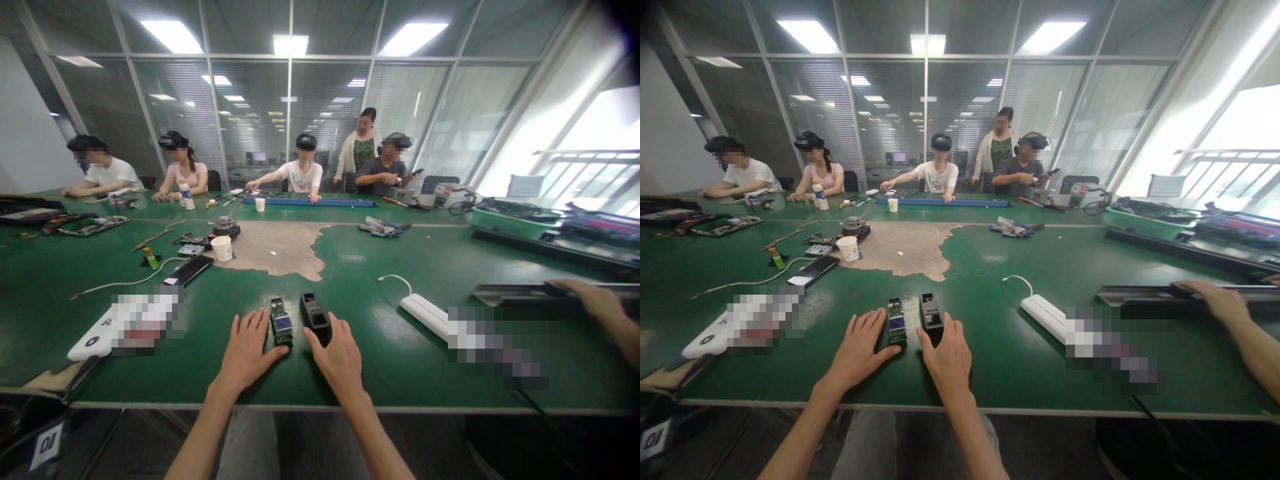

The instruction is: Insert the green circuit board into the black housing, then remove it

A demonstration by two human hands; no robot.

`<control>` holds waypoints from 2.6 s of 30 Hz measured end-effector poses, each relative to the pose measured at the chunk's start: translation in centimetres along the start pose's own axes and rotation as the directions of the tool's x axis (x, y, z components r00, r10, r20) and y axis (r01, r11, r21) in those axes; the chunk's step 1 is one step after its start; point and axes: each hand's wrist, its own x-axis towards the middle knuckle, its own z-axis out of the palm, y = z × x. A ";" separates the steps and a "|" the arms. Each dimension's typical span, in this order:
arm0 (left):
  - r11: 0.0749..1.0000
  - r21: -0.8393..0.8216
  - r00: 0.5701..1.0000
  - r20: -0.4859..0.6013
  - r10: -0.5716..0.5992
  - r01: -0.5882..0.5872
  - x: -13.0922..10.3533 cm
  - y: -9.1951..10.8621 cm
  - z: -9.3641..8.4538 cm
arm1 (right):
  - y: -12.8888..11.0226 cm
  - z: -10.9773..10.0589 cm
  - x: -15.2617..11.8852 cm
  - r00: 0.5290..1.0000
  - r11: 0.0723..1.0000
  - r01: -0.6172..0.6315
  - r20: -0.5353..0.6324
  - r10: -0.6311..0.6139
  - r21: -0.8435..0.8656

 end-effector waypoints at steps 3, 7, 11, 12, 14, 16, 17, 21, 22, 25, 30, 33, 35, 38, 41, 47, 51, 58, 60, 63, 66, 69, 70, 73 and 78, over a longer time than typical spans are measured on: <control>1.000 -0.006 1.000 0.011 0.010 -0.010 0.0 0.0 -0.2 | 0.0 0.1 0.0 1.000 1.000 -0.001 -0.013 0.001 0.002; 1.000 -0.003 1.000 0.012 0.009 -0.009 0.0 0.0 -0.2 | -0.2 0.2 0.0 1.000 1.000 0.017 -0.015 -0.017 -0.020; 1.000 0.000 1.000 0.009 0.016 -0.016 -0.1 0.1 -0.4 | -0.3 0.1 0.0 0.999 0.999 0.043 0.003 -0.043 0.006; 1.000 -0.002 1.000 0.011 0.017 -0.017 -0.1 0.1 -0.5 | -0.3 0.1 0.0 0.999 0.999 0.044 0.001 -0.044 0.018; 1.000 -0.008 1.000 0.014 0.019 -0.019 -0.2 0.1 -0.7 | -0.3 0.1 0.1 0.999 0.998 0.042 -0.009 -0.042 0.047; 1.000 -0.013 1.000 0.016 0.020 -0.020 -0.2 0.1 -0.8 | -0.4 0.0 0.3 0.999 0.996 0.040 -0.022 -0.038 0.082; 1.000 -0.013 1.000 0.017 0.020 -0.019 -0.3 0.1 -0.9 | -0.5 -0.1 0.4 0.999 0.994 0.042 -0.029 -0.039 0.104; 1.000 -0.019 1.000 0.014 0.019 -0.019 -0.3 0.1 -0.9 | -1.5 -0.6 0.7 0.996 0.978 0.075 -0.057 -0.065 0.197; 1.000 -0.020 1.000 0.011 0.018 -0.018 -0.4 0.1 -0.9 | -1.9 -0.8 0.8 0.995 0.973 0.086 -0.060 -0.075 0.216; 1.000 -0.019 1.000 0.001 0.021 -0.021 -0.4 0.0 -0.8 | -3.5 -1.0 0.9 0.994 0.962 0.107 -0.059 -0.095 0.252; 0.999 -0.012 0.999 -0.011 0.030 -0.030 -0.4 0.1 -0.8 | -6.3 -1.2 1.1 0.995 0.974 0.087 -0.071 -0.074 0.208; 0.999 -0.012 0.999 -0.011 0.031 -0.031 -0.5 0.1 -0.9 | -7.6 -1.4 1.1 0.994 0.980 0.084 -0.078 -0.071 0.178; 0.999 -0.015 1.000 -0.012 0.029 -0.029 -0.5 0.1 -0.9 | -8.3 -1.6 0.9 0.995 0.983 0.082 -0.064 -0.072 0.167; 0.999 -0.018 1.000 -0.011 0.029 -0.030 -0.5 0.0 -0.9 | -9.0 -1.7 0.5 0.997 0.988 0.071 -0.042 -0.066 0.137; 0.999 -0.013 0.999 -0.007 0.035 -0.036 -0.6 0.0 -0.9 | -9.4 -1.6 0.1 0.998 0.993 0.058 -0.035 -0.055 0.099; 0.999 -0.008 0.999 0.004 0.037 -0.037 -0.6 -0.1 -0.9 | -9.8 -1.0 0.0 0.999 0.997 0.046 -0.012 -0.045 0.054; 0.999 -0.009 0.999 0.012 0.032 -0.032 -0.6 -0.1 -0.9 | -9.9 -0.9 0.0 0.999 0.999 0.036 0.006 -0.036 0.041; 1.000 -0.013 1.000 0.029 -0.006 0.006 -0.6 0.0 -1.1 | -10.1 -0.5 -0.6 0.998 1.000 0.024 0.050 -0.023 -0.010; 1.000 -0.022 0.999 0.039 -0.016 0.016 -0.6 0.1 -1.2 | -10.1 -0.3 -0.8 0.997 0.999 0.014 0.072 -0.012 -0.030; 0.999 -0.032 0.999 0.044 -0.025 0.027 -0.5 0.1 -1.3 | -9.9 0.1 -1.2 0.994 0.999 0.002 0.107 0.004 -0.054; 0.999 -0.038 0.999 0.044 -0.031 0.033 -0.5 0.1 -1.3 | -9.6 0.5 -1.6 0.992 0.998 0.000 0.130 0.008 -0.059; 0.998 -0.041 0.998 0.046 -0.037 0.039 -0.5 0.1 -1.2 | -9.3 0.8 -1.9 0.991 0.998 0.001 0.134 0.006 -0.058; 0.998 -0.042 0.998 0.045 -0.040 0.041 -0.5 0.1 -1.2 | -9.2 0.9 -2.0 0.991 0.998 0.001 0.132 0.007 -0.059; 0.998 -0.044 0.999 0.037 -0.037 0.038 -0.5 0.1 -1.0 | -8.8 1.1 -2.1 0.991 0.998 0.004 0.135 0.005 -0.061; 0.998 -0.046 0.999 0.042 -0.031 0.033 -0.6 0.0 -1.0 | -8.3 1.4 -2.3 0.994 0.999 -0.008 0.111 0.013 -0.045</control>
